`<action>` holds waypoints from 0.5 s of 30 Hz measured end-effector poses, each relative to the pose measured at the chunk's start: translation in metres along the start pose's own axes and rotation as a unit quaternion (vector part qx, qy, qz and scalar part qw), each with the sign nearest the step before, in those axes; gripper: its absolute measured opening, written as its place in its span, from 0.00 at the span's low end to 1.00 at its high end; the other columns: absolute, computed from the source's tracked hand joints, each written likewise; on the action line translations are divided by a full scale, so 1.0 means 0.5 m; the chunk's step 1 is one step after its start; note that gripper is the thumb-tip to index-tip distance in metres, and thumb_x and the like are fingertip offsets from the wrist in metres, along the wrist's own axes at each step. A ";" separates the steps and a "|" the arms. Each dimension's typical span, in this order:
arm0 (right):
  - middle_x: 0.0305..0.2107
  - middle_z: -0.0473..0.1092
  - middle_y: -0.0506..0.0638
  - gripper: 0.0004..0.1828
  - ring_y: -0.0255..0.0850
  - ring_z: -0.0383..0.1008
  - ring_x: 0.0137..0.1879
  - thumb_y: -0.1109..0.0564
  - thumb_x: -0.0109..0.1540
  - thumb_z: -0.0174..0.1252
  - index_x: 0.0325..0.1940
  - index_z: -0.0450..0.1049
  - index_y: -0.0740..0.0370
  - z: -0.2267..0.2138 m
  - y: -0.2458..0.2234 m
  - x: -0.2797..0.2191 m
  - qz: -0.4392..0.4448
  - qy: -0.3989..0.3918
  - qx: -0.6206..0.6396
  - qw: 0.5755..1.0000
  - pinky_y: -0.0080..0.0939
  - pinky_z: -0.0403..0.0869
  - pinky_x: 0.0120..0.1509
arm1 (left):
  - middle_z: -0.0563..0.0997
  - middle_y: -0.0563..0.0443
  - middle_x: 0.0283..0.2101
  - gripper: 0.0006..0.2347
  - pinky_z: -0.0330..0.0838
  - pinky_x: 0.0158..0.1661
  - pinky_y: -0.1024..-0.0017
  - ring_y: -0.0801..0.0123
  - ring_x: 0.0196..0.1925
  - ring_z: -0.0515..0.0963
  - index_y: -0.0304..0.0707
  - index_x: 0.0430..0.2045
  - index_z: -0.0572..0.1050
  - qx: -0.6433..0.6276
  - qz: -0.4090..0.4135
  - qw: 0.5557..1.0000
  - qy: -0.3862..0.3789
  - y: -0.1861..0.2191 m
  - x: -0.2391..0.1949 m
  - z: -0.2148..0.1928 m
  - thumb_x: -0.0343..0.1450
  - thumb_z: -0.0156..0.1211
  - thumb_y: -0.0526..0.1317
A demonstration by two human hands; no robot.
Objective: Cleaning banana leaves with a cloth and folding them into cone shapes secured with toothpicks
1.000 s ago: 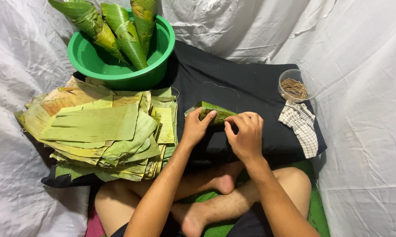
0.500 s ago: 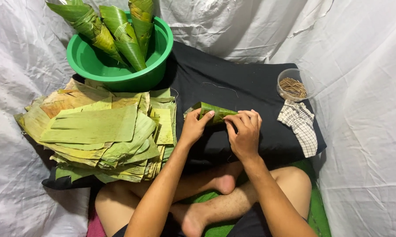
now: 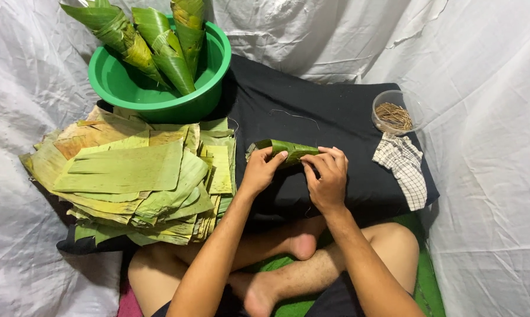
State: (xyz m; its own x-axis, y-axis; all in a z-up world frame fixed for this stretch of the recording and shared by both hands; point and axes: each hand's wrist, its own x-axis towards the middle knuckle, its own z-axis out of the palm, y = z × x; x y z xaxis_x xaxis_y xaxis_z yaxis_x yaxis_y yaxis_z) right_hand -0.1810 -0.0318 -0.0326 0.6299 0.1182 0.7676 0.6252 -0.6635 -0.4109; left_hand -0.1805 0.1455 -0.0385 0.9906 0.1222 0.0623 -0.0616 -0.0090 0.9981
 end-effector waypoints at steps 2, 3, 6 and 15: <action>0.30 0.72 0.43 0.08 0.42 0.73 0.57 0.62 0.58 0.70 0.39 0.81 0.51 -0.002 -0.005 0.002 -0.003 0.002 0.003 1.000 0.50 0.64 0.73 | 0.80 0.53 0.24 0.06 0.71 0.34 0.77 0.77 0.32 0.74 0.33 0.30 0.85 -0.001 -0.003 1.000 -0.012 0.000 -0.002 0.002 0.70 0.65 0.37; 0.29 0.73 0.42 0.08 0.41 0.73 0.57 0.62 0.57 0.71 0.38 0.81 0.52 -0.001 -0.007 0.005 -0.009 0.005 0.008 1.000 0.50 0.64 0.73 | 0.80 0.55 0.25 0.06 0.70 0.35 0.78 0.77 0.32 0.73 0.33 0.31 0.85 -0.002 -0.003 1.000 -0.021 0.002 -0.002 0.002 0.71 0.64 0.36; 0.29 0.74 0.42 0.08 0.41 0.74 0.55 0.61 0.57 0.71 0.38 0.81 0.53 -0.003 -0.007 0.005 -0.011 0.013 0.016 1.000 0.50 0.66 0.72 | 0.82 0.52 0.26 0.06 0.71 0.36 0.76 0.77 0.33 0.73 0.32 0.33 0.85 -0.002 0.004 1.000 -0.023 -0.002 -0.001 0.003 0.72 0.63 0.36; 0.31 0.77 0.39 0.11 0.40 0.74 0.54 0.62 0.56 0.72 0.37 0.76 0.54 -0.003 -0.003 0.001 0.010 0.026 0.050 0.998 0.47 0.67 0.70 | 0.84 0.45 0.29 0.10 0.74 0.37 0.68 0.72 0.35 0.77 0.29 0.39 0.84 0.034 0.027 0.999 0.008 0.007 -0.005 0.008 0.68 0.64 0.35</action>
State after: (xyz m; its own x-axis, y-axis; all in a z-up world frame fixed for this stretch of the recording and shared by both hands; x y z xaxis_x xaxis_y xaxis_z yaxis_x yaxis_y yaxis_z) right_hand -0.1821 -0.0321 -0.0308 0.6187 0.0652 0.7829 0.6580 -0.5874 -0.4711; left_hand -0.1826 0.1414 -0.0354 0.9840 0.1353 0.1163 -0.1056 -0.0838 0.9909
